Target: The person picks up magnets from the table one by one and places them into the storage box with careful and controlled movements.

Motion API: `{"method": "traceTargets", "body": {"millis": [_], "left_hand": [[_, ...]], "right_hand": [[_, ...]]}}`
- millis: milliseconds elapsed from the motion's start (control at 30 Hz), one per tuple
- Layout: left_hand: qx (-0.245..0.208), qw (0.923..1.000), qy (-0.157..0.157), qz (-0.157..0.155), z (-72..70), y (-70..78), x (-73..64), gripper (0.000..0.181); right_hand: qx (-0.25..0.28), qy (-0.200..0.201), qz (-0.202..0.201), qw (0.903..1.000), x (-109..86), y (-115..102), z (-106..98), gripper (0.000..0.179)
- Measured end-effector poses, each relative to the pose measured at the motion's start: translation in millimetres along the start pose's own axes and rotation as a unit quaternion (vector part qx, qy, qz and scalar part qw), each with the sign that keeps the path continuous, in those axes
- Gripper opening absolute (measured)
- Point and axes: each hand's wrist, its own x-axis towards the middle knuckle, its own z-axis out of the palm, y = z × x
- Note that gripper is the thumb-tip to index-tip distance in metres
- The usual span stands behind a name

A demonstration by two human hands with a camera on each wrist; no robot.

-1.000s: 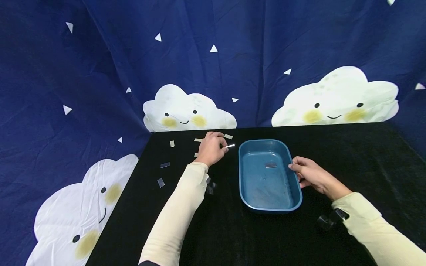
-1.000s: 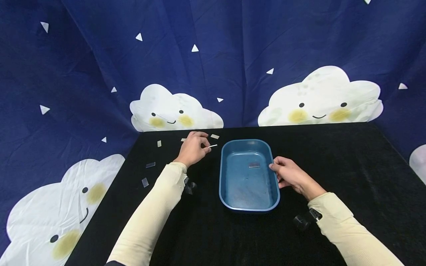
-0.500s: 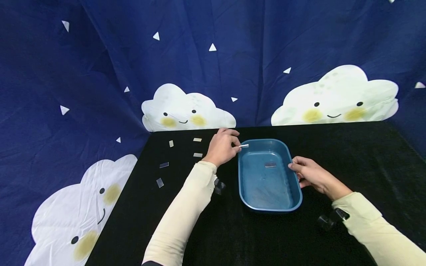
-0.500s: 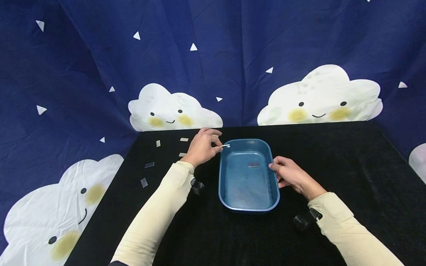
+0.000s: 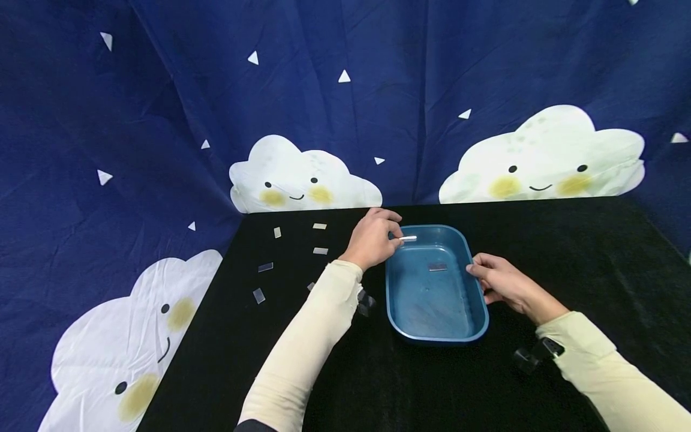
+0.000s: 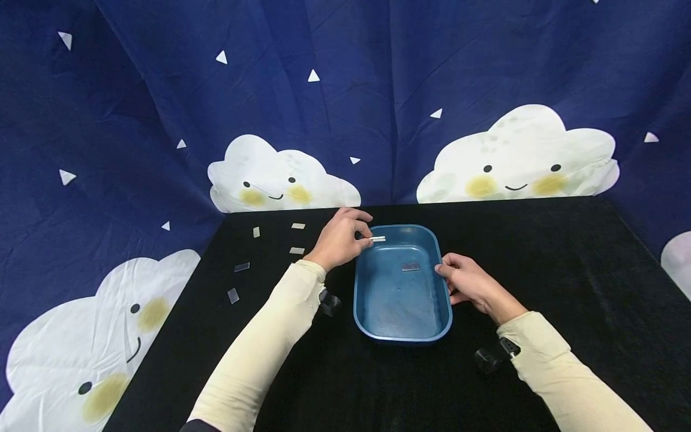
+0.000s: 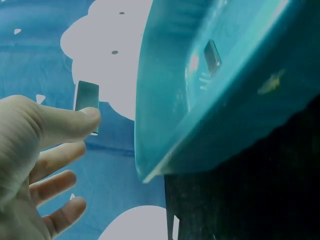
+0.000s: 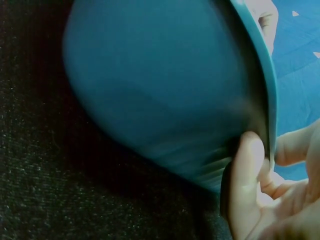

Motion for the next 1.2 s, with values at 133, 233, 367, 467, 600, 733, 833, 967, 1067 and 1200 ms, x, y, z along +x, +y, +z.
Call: {"method": "traceTargets", "body": {"millis": [133,233,367,467,600,733,833,967,1067,1200], "left_hand": [[-0.001,1.0000,-0.006,0.006,1.5,9.8,1.9,0.009],[-0.003,0.9999,-0.007,0.014,3.1,16.8,4.5,0.009],[-0.010,0.9997,-0.004,0.021,5.6,25.4,8.7,0.008],[-0.013,0.9996,-0.005,0.025,8.0,31.2,11.3,0.008],[-0.015,0.9994,-0.018,0.026,12.6,37.9,13.5,0.008],[-0.014,0.9985,-0.045,0.028,18.1,43.7,14.2,0.008],[-0.008,0.9974,-0.060,0.037,21.8,46.9,14.8,0.007],[-0.007,0.9964,-0.069,0.047,24.4,49.2,15.9,0.006],[-0.012,0.9958,-0.074,0.052,25.4,49.8,16.5,0.006],[-0.013,0.9951,-0.081,0.056,27.2,50.3,16.3,0.006]], "right_hand": [[-0.003,0.004,0.001,1.0000,0.2,0,0,0.013],[-0.003,0.005,0.001,1.0000,0.5,0,1,0.014],[-0.002,0.005,0.002,1.0000,0.9,0,0,0.015],[-0.003,0.005,0.003,1.0000,0.9,1,0,0.015],[-0.006,0.005,0.004,1.0000,0.5,0,0,0.014],[-0.009,0.004,0.001,0.9999,-0.7,-2,-1,0.015],[-0.009,0.002,-0.001,1.0000,-1.6,-2,-1,0.015],[-0.006,0.000,-0.003,1.0000,-2.1,-2,-1,0.016],[-0.006,-0.001,-0.002,1.0000,-1.8,-2,-1,0.016],[-0.005,0.000,0.000,1.0000,-1.6,-2,-1,0.015]]}}
